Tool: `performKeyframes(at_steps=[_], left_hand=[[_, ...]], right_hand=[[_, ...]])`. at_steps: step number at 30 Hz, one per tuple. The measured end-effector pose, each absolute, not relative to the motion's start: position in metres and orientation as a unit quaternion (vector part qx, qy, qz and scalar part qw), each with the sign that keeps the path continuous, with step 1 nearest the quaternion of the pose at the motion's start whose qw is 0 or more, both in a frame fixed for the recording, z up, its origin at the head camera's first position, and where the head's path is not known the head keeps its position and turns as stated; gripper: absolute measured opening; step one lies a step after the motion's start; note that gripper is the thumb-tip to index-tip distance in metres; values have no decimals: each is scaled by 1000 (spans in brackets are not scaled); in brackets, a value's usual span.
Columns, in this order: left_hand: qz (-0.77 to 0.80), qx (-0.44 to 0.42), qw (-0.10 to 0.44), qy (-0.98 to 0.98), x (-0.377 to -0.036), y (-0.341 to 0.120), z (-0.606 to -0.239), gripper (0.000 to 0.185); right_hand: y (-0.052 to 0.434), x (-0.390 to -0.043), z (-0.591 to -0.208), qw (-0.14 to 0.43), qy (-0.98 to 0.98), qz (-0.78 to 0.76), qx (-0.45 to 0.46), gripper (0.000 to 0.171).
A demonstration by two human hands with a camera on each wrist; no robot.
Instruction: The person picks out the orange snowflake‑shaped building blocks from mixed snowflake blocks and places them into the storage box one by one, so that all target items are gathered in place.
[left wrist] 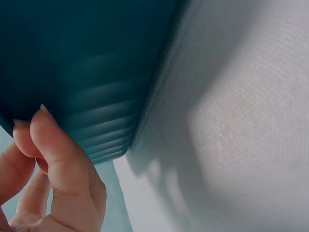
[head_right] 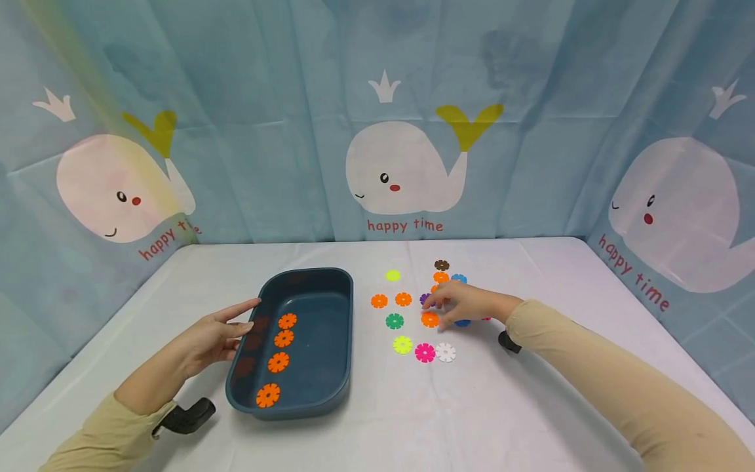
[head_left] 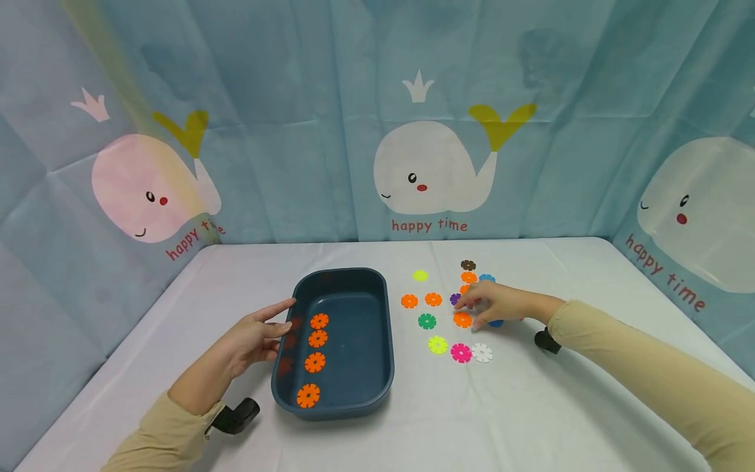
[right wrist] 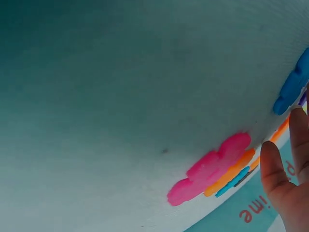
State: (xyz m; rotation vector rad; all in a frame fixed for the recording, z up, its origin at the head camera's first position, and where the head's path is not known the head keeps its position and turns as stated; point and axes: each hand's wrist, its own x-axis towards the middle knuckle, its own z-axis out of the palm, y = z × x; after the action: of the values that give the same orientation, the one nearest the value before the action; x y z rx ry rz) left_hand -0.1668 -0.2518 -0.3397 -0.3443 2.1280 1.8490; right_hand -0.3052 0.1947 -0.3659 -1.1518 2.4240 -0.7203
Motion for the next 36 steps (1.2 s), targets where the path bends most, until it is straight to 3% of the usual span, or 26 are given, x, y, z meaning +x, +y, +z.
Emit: performKeyframes(at_steps=[15, 28, 36], left_hand=[[642, -118, 151, 742, -167, -252, -338, 60], [645, -119, 154, 739, -167, -252, -341, 61], [644, -118, 155, 740, -167, -253, -341, 61]], right_hand=[[186, -309, -366, 207, 878, -216, -375, 31], [183, -312, -368, 228, 852, -243, -403, 22], [179, -302, -368, 206, 875, -242, -365, 20]])
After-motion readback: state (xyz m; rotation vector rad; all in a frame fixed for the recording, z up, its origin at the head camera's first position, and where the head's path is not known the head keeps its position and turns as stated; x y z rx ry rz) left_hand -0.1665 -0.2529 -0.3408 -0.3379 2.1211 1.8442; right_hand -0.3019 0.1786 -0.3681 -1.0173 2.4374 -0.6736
